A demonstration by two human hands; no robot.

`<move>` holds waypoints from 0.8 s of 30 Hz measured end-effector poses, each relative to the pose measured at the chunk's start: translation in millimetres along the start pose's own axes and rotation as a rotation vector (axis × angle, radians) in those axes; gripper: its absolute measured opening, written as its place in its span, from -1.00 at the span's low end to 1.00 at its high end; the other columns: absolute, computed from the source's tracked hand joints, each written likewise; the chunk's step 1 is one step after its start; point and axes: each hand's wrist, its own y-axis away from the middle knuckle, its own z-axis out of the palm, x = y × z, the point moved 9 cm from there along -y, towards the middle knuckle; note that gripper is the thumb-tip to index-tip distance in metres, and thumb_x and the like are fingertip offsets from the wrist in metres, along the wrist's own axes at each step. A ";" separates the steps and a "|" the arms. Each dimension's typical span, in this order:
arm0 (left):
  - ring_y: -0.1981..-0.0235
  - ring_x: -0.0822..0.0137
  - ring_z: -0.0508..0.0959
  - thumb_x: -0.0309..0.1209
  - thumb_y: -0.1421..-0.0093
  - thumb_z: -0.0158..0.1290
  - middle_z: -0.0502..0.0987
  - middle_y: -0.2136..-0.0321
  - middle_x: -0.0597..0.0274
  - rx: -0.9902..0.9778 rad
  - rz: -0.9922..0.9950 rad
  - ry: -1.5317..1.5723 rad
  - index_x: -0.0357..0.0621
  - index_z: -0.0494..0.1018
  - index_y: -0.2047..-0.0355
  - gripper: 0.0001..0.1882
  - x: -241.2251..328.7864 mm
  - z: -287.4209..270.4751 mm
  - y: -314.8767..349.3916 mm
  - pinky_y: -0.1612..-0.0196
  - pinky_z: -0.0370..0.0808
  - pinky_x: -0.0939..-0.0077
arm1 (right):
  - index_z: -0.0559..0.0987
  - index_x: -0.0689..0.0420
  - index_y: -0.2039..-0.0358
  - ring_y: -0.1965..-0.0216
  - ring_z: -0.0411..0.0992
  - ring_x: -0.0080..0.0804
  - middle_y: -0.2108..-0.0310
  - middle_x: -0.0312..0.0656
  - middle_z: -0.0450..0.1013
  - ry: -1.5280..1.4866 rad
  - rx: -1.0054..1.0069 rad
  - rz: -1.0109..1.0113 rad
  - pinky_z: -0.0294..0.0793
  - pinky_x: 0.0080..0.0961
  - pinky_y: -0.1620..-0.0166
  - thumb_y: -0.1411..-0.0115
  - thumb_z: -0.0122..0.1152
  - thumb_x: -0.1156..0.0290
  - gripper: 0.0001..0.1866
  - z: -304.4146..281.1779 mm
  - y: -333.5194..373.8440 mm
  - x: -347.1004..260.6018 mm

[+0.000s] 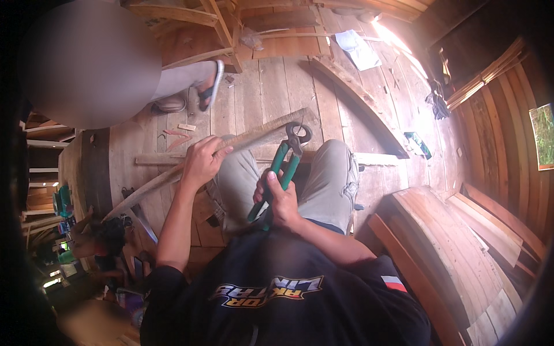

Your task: The person sits on a wooden floor and uses green-handled bolt cutters to cut a piece of wood. They repeatedly position the cutters on the wood and squeeze the handles to sever the material. The person also handles a metal rebar and other wooden planks during the process.

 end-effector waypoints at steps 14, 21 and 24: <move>0.35 -0.02 0.60 -0.04 -0.19 0.11 0.55 0.42 0.03 0.125 0.031 0.027 -0.17 0.49 0.47 -0.59 -13.5 -2.7 7.4 0.30 0.52 0.15 | 0.41 0.05 0.14 0.47 0.24 -0.48 0.49 -0.34 0.24 0.304 0.147 0.003 0.36 -0.43 0.31 -0.37 0.03 0.06 -0.69 -85.2 19.6 -23.8; 0.33 0.01 0.61 -0.13 -0.14 0.16 0.55 0.41 0.08 0.030 -0.028 0.009 -0.15 0.49 0.42 -0.68 -15.7 9.8 23.4 0.29 0.53 0.14 | 0.37 0.06 0.11 0.46 0.22 -0.51 0.46 -0.35 0.21 0.475 0.073 -0.063 0.33 -0.47 0.28 -0.39 -0.01 0.02 -0.65 -70.5 27.1 -40.6; 0.23 0.09 0.58 -0.21 -0.08 0.21 0.54 0.37 0.12 0.016 -0.015 -0.038 -0.14 0.49 0.38 -0.74 -5.2 -1.2 27.4 0.19 0.50 0.18 | 0.37 0.07 0.15 0.47 0.22 -0.52 0.48 -0.36 0.20 0.546 0.121 -0.152 0.31 -0.48 0.30 -0.39 -0.02 0.02 -0.65 -72.7 25.7 -53.4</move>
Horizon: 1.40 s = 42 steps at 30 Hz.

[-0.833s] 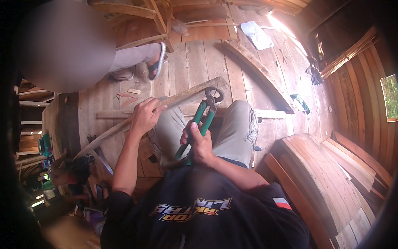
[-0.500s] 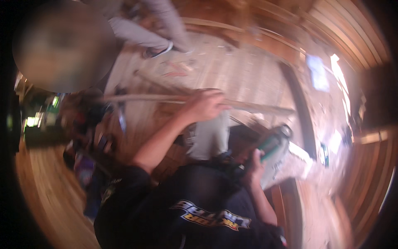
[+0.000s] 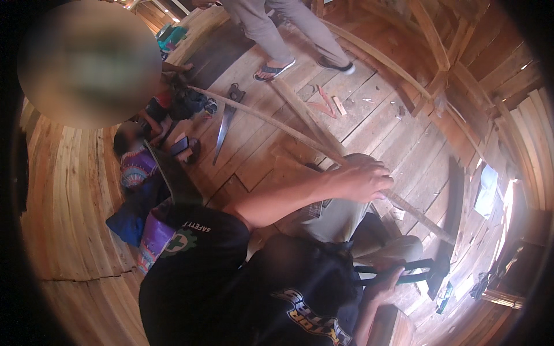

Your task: The person sits on a wooden floor and uses green-handled bolt cutters to cut a piece of wood. They repeatedly position the cutters on the wood and squeeze the handles to sever the material. The person also handles a metal rebar and other wooden planks during the process.

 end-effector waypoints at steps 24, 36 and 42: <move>0.24 0.07 0.57 -0.36 -0.06 0.17 0.53 0.40 0.08 -0.185 0.257 0.209 -0.20 0.50 0.40 -0.83 57.5 30.5 -17.5 0.18 0.50 0.18 | 0.40 0.07 0.11 0.44 0.31 -0.53 0.49 -0.29 0.30 0.734 0.264 -0.472 0.35 -0.51 0.34 -0.41 -0.17 -0.04 -0.58 -77.6 -16.8 -173.2; 0.40 -0.01 0.63 -0.33 -0.02 0.21 0.56 0.54 0.00 -0.086 0.409 0.189 -0.23 0.55 0.53 -0.80 126.8 35.1 -60.6 0.30 0.54 0.13 | 0.47 0.01 -0.06 0.42 0.36 -0.55 0.48 -0.29 0.32 0.856 0.390 -0.454 0.39 -0.54 0.42 -0.41 -0.24 -0.12 -0.46 -122.3 8.8 -193.1; 0.33 0.02 0.61 -0.42 0.04 0.16 0.54 0.45 0.02 -0.168 0.282 0.275 -0.22 0.51 0.47 -0.85 118.8 33.6 -61.5 0.20 0.53 0.17 | 0.51 0.02 -0.12 0.42 0.37 -0.56 0.49 -0.30 0.34 0.826 0.392 -0.466 0.39 -0.55 0.44 -0.40 -0.23 -0.13 -0.42 -134.9 16.7 -192.1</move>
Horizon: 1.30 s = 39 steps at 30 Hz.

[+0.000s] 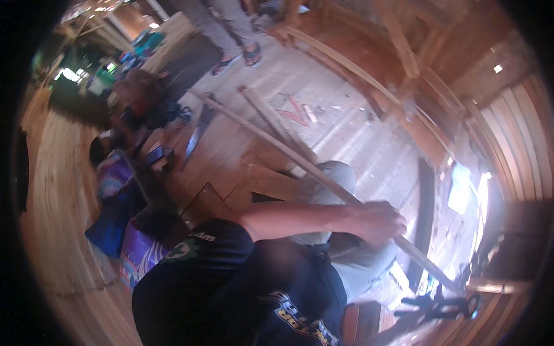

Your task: The person sits on a wooden floor and uses green-handled bolt cutters to cut a piece of wood. They repeatedly position the cutters on the wood and squeeze the handles to sever the material. The person also handles a metal rebar and other wooden planks during the process.

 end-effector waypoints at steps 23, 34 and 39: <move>0.23 -0.02 0.60 -0.23 -0.18 0.14 0.61 0.27 0.02 0.340 -0.114 -0.119 -0.22 0.49 0.14 -0.66 -60.0 -42.9 -8.9 0.19 0.49 0.19 | 0.54 0.27 0.17 0.45 0.56 -0.17 0.52 -0.01 0.52 -0.024 -0.495 0.123 0.50 -0.32 0.32 -0.22 0.17 0.38 -0.76 131.7 68.1 -10.7; 0.07 -0.06 0.58 -0.14 -0.22 0.11 0.58 0.14 -0.18 -0.094 -0.241 0.298 -0.31 0.50 0.05 -0.53 -93.7 31.7 -22.0 0.01 0.48 0.21 | 0.57 0.27 0.28 0.47 0.47 -0.48 0.52 -0.18 0.49 -0.132 -0.705 0.144 0.47 -0.47 0.32 -0.15 0.14 0.31 -0.73 107.3 104.4 -27.0; 0.03 -0.11 0.54 -0.12 -0.26 0.04 0.55 0.12 -0.24 -0.140 -0.373 0.256 -0.25 0.50 0.03 -0.55 -106.7 64.1 -9.1 -0.03 0.45 0.13 | 0.55 0.29 0.35 0.48 0.43 -0.49 0.54 -0.20 0.46 -0.037 -0.659 0.226 0.43 -0.46 0.35 -0.21 0.14 0.18 -0.65 123.1 118.5 -26.0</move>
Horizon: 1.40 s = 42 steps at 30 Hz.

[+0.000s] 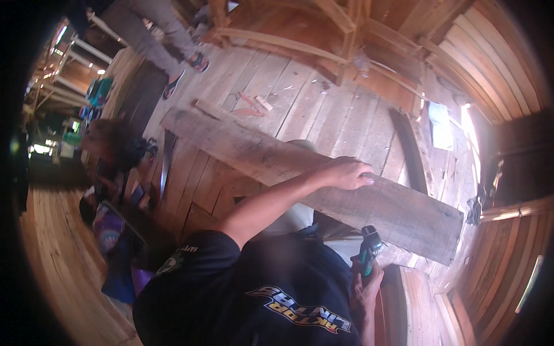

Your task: The person sits on a wooden floor and uses green-handled bolt cutters to cut a piece of wood. They repeatedly position the cutters on the wood and squeeze the handles to sever the material. The person also handles a metal rebar and other wooden planks during the process.

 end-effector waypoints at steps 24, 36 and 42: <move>0.13 0.43 0.54 -0.46 -0.37 -0.04 0.49 0.20 0.23 0.556 0.221 1.078 -0.22 0.48 0.06 -0.80 37.4 15.3 118.4 0.08 0.52 0.52 | 0.54 0.33 0.31 0.57 0.43 -0.43 0.50 -0.12 0.52 0.019 -0.090 -0.016 0.38 -0.44 0.51 -0.23 0.08 0.24 -0.67 37.4 -30.2 13.1; 0.25 0.39 0.59 -0.49 -0.28 0.08 0.57 0.29 0.21 0.775 0.240 0.771 -0.26 0.54 0.21 -0.88 35.7 -10.3 151.7 0.17 0.54 0.53 | 0.57 0.35 0.20 0.59 0.43 -0.45 0.42 -0.10 0.55 0.032 -0.176 -0.095 0.39 -0.45 0.49 -0.22 0.14 0.10 -0.53 53.5 -31.0 -5.8; 0.20 0.32 0.61 -0.58 -0.25 0.07 0.59 0.25 0.13 0.774 0.275 0.781 -0.26 0.51 0.22 -0.89 23.5 -32.7 183.3 0.13 0.58 0.48 | 0.56 0.31 0.19 0.55 0.42 -0.48 0.48 -0.13 0.54 0.139 -0.339 -0.085 0.37 -0.45 0.46 -0.27 0.14 0.11 -0.56 67.5 -34.5 1.1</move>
